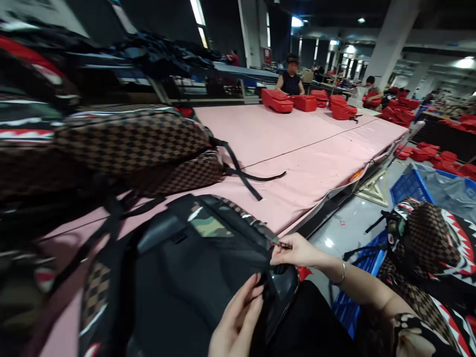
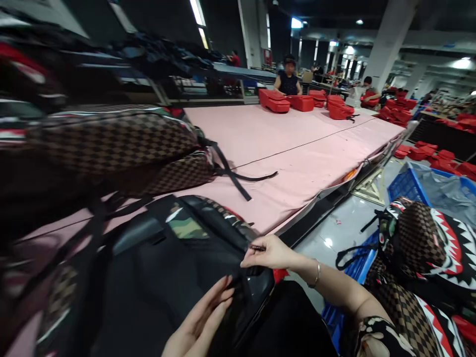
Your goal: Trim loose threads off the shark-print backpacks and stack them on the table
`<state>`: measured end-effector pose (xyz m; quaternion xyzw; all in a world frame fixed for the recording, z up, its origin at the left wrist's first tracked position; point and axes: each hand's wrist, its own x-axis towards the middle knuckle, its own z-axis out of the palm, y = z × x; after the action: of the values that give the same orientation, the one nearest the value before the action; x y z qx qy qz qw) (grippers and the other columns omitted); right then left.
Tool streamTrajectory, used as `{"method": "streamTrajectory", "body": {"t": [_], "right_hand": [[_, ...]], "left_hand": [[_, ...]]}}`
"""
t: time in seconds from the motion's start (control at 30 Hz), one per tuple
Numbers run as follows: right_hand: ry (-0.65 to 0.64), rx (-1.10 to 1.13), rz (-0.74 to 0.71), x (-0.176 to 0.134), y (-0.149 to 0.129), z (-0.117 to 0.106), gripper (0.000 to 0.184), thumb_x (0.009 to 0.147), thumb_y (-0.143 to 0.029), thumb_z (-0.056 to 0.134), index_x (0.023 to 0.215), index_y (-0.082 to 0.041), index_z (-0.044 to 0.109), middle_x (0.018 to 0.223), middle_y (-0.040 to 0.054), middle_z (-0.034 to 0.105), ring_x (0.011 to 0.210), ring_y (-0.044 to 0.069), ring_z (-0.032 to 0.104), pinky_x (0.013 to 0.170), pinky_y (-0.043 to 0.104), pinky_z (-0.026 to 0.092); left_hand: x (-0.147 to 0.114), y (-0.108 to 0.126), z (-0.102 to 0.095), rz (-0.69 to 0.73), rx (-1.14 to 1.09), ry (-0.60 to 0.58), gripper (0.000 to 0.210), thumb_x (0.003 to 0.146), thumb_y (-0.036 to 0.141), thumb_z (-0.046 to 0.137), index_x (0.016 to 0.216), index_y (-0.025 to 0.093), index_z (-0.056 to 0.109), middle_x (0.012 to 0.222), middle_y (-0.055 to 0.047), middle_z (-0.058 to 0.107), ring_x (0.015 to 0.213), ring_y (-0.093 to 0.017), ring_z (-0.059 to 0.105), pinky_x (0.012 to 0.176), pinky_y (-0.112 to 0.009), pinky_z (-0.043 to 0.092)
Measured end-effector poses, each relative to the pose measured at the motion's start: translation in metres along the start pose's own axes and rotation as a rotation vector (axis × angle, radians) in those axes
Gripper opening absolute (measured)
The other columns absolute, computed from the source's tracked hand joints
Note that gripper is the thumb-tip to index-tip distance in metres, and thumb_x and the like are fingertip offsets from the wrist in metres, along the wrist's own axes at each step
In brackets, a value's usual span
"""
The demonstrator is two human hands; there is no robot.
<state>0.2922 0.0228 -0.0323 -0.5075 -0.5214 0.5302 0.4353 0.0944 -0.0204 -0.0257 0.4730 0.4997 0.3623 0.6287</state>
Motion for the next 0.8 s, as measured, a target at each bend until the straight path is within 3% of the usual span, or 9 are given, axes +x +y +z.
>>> {"method": "streamTrajectory", "body": {"t": [0.13, 0.23, 0.33, 0.43, 0.53, 0.6, 0.7, 0.8], "right_hand": [[0.079, -0.101, -0.072, 0.0, 0.0, 0.018, 0.024, 0.07, -0.038, 0.066, 0.07, -0.014, 0.063, 0.062, -0.0029, 0.055, 0.06, 0.01, 0.05, 0.06, 0.022, 0.041], [0.114, -0.085, -0.065, -0.008, 0.002, 0.002, 0.021, 0.073, -0.033, 0.062, 0.082, -0.015, 0.063, 0.076, -0.0001, 0.061, 0.07, 0.012, 0.055, 0.068, 0.025, 0.044], [0.034, -0.141, 0.02, -0.022, 0.008, -0.021, 0.031, 0.063, -0.027, 0.07, 0.091, -0.016, 0.063, 0.086, 0.0017, 0.063, 0.076, 0.014, 0.057, 0.07, 0.027, 0.046], [0.011, -0.134, 0.052, -0.029, 0.014, -0.028, 0.038, 0.058, -0.024, 0.073, 0.093, -0.018, 0.062, 0.085, 0.0003, 0.061, 0.073, 0.013, 0.056, 0.066, 0.026, 0.047], [0.069, -0.01, 0.019, -0.028, 0.011, -0.01, 0.032, 0.054, -0.027, 0.075, 0.081, -0.018, 0.06, 0.076, -0.0022, 0.056, 0.067, 0.011, 0.051, 0.061, 0.023, 0.045], [0.113, 0.078, 0.003, -0.027, 0.005, 0.01, 0.033, 0.053, -0.03, 0.076, 0.077, -0.018, 0.057, 0.065, -0.0051, 0.049, 0.058, 0.009, 0.045, 0.055, 0.021, 0.04], [0.1, 0.138, -0.014, -0.031, -0.007, 0.039, 0.031, 0.058, -0.037, 0.073, 0.077, -0.019, 0.056, 0.052, -0.009, 0.032, 0.047, 0.006, 0.029, 0.046, 0.02, 0.03], [-0.012, 0.17, -0.045, -0.04, -0.019, 0.053, 0.029, 0.069, -0.044, 0.066, 0.081, -0.019, 0.057, 0.052, -0.0084, 0.029, 0.046, 0.007, 0.026, 0.045, 0.021, 0.027]], "left_hand": [[0.007, -0.016, 0.008, 0.003, -0.091, 0.098, 0.053, 0.064, 0.048, 0.068, 0.107, 0.019, 0.06, 0.115, -0.01, 0.063, 0.102, -0.024, 0.061, 0.096, -0.038, 0.044], [0.006, -0.022, 0.009, 0.008, -0.131, 0.144, 0.047, 0.067, 0.045, 0.067, 0.103, 0.016, 0.06, 0.111, -0.012, 0.064, 0.098, -0.023, 0.062, 0.094, -0.038, 0.046], [0.004, -0.024, 0.011, -0.004, -0.14, 0.109, 0.044, 0.067, 0.041, 0.067, 0.103, 0.016, 0.06, 0.11, -0.012, 0.065, 0.097, -0.022, 0.063, 0.093, -0.037, 0.046], [0.007, -0.024, 0.016, 0.014, -0.085, 0.073, 0.047, 0.065, 0.038, 0.069, 0.105, 0.015, 0.061, 0.104, -0.011, 0.066, 0.091, -0.021, 0.064, 0.087, -0.035, 0.049], [0.008, -0.024, 0.02, 0.049, -0.01, 0.058, 0.052, 0.063, 0.039, 0.07, 0.108, 0.013, 0.062, 0.096, -0.01, 0.067, 0.079, -0.019, 0.065, 0.077, -0.032, 0.053], [0.006, -0.023, 0.019, 0.089, 0.012, 0.072, 0.053, 0.061, 0.039, 0.071, 0.109, 0.016, 0.063, 0.103, -0.011, 0.065, 0.079, -0.019, 0.065, 0.074, -0.032, 0.054], [-0.002, -0.019, 0.016, 0.222, 0.02, 0.213, 0.046, 0.059, 0.038, 0.073, 0.102, 0.022, 0.067, 0.115, -0.008, 0.061, 0.099, -0.025, 0.061, 0.087, -0.036, 0.05], [-0.01, -0.015, 0.015, 0.311, 0.011, 0.327, 0.038, 0.06, 0.036, 0.073, 0.096, 0.024, 0.07, 0.109, -0.005, 0.066, 0.108, -0.027, 0.057, 0.099, -0.04, 0.041]]}}
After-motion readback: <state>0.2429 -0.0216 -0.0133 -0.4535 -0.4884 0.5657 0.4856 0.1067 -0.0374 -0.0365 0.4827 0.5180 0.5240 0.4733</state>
